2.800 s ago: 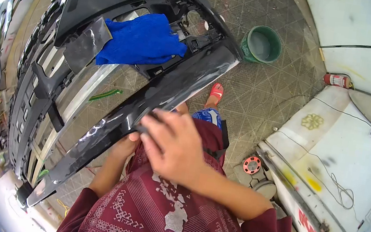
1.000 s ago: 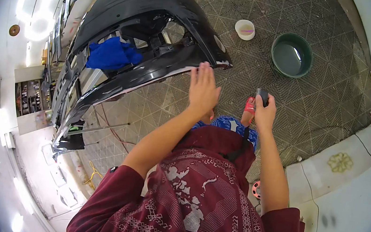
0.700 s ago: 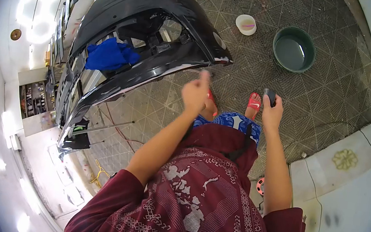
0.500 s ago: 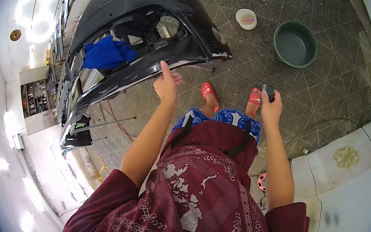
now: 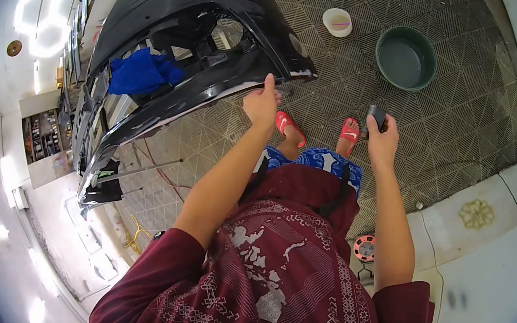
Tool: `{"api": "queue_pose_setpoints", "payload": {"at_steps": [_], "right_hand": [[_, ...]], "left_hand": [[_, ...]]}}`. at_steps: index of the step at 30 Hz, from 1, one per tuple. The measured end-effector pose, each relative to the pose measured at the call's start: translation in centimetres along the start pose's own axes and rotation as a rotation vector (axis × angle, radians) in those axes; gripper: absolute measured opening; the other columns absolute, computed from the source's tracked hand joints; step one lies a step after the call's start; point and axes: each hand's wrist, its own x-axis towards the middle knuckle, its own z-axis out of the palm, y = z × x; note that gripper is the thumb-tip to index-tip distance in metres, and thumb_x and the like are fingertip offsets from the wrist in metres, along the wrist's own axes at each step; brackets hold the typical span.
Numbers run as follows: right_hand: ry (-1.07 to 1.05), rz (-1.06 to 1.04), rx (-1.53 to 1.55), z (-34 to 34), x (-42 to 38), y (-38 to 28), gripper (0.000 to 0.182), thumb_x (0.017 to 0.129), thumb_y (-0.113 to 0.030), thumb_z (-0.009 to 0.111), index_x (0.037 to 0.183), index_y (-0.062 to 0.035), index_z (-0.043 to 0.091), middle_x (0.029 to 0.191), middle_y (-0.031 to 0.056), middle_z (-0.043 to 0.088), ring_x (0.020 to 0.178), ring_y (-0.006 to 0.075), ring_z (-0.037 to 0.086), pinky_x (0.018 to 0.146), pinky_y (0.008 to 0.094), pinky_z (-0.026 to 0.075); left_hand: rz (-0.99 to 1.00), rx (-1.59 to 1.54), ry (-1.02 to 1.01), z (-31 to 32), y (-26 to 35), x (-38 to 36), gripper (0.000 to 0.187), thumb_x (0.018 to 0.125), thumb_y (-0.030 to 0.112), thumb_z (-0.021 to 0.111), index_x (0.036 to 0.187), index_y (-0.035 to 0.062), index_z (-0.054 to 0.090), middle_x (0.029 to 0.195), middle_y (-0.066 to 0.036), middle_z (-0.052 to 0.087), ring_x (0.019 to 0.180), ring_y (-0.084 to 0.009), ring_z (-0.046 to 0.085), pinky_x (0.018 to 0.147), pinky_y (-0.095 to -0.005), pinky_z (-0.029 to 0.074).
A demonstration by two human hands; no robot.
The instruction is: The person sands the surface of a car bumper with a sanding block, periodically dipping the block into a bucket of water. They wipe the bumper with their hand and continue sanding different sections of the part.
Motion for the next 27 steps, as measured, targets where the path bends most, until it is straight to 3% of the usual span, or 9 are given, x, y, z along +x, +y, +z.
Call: {"api": "queue_pose_setpoints", "payload": {"at_steps": [7,16,21,22,24,25,26,27], "right_hand": [[-0.002,-0.016,0.008,1.0,-1.1,-0.3,0.051,0.097,-0.017,0.079,0.139,0.0033,0.057,0.113,0.0129,0.072,0.094,0.0176,0.071,0.08,0.0322,0.058],[-0.169,-0.08,-0.093,5.8,-2.7,-2.2,0.046,0.097,-0.017,0.077,0.138,-0.0002,0.063,0.111,0.0124,0.074,0.099,0.0176,0.071,0.086,0.0323,0.057],[-0.213,-0.171,-0.197,10.0,-4.6,-5.3,0.051,0.097,-0.028,0.078,0.134,0.0028,0.065,0.104,0.0153,0.076,0.081,0.017,0.075,0.065,0.0316,0.064],[-0.207,-0.171,-0.208,11.0,-4.8,-5.7,0.051,0.097,-0.028,0.078,0.134,0.0028,0.065,0.104,0.0153,0.076,0.081,0.017,0.075,0.065,0.0316,0.064],[-0.195,-0.228,-0.237,13.6,-5.9,-7.0,0.048,0.097,-0.03,0.075,0.132,0.0016,0.067,0.103,0.0197,0.076,0.085,0.0255,0.078,0.071,0.0364,0.063],[-0.124,-0.328,-0.385,14.9,-6.5,-7.8,0.043,0.097,-0.028,0.073,0.128,0.0005,0.07,0.104,0.0238,0.076,0.091,0.0357,0.078,0.079,0.0421,0.061],[-0.117,-0.33,-0.395,16.2,-7.1,-8.4,0.043,0.097,-0.028,0.073,0.128,0.0005,0.07,0.104,0.0238,0.076,0.091,0.0357,0.078,0.079,0.0421,0.061],[-0.146,-0.363,-0.332,17.6,-7.7,-9.0,0.04,0.097,-0.027,0.073,0.127,-0.0002,0.071,0.104,0.0243,0.075,0.092,0.0388,0.076,0.081,0.0439,0.059]], "left_hand": [[-0.059,-0.142,0.021,-1.3,1.1,-0.3,0.052,0.093,0.039,0.085,0.087,-0.0119,0.074,0.078,-0.015,0.076,0.065,-0.0172,0.072,0.063,-0.0289,0.06],[-0.014,-0.395,0.07,-9.3,1.8,-0.5,0.055,0.094,0.043,0.085,0.087,-0.0106,0.073,0.083,-0.017,0.075,0.07,-0.0194,0.072,0.067,-0.0295,0.06],[-0.06,-0.511,0.063,-14.9,-0.3,0.2,0.056,0.097,0.045,0.081,0.098,-0.0098,0.073,0.09,-0.016,0.077,0.078,-0.0199,0.074,0.076,-0.0305,0.061],[-0.058,-0.561,-0.06,-16.0,-1.2,0.4,0.052,0.098,0.042,0.081,0.105,-0.0095,0.072,0.098,-0.017,0.077,0.081,-0.0206,0.075,0.079,-0.0314,0.061],[-0.064,-0.619,-0.189,-17.2,-2.2,0.5,0.05,0.099,0.038,0.081,0.113,-0.0092,0.07,0.106,-0.017,0.076,0.085,-0.0213,0.075,0.081,-0.0322,0.062],[-0.062,-0.509,-0.304,-17.6,-2.5,0.6,0.048,0.101,0.032,0.079,0.125,-0.0067,0.065,0.116,-0.017,0.074,0.094,-0.0223,0.075,0.087,-0.0329,0.061],[-0.057,-0.398,-0.419,-17.9,-2.6,1.0,0.049,0.102,0.026,0.077,0.138,-0.0041,0.06,0.126,-0.017,0.072,0.102,-0.0234,0.075,0.092,-0.0337,0.06],[-0.061,-0.407,-0.426,-17.8,-2.7,1.5,0.049,0.102,0.026,0.077,0.138,-0.0041,0.06,0.126,-0.017,0.072,0.102,-0.0234,0.075,0.092,-0.0337,0.06]]}}
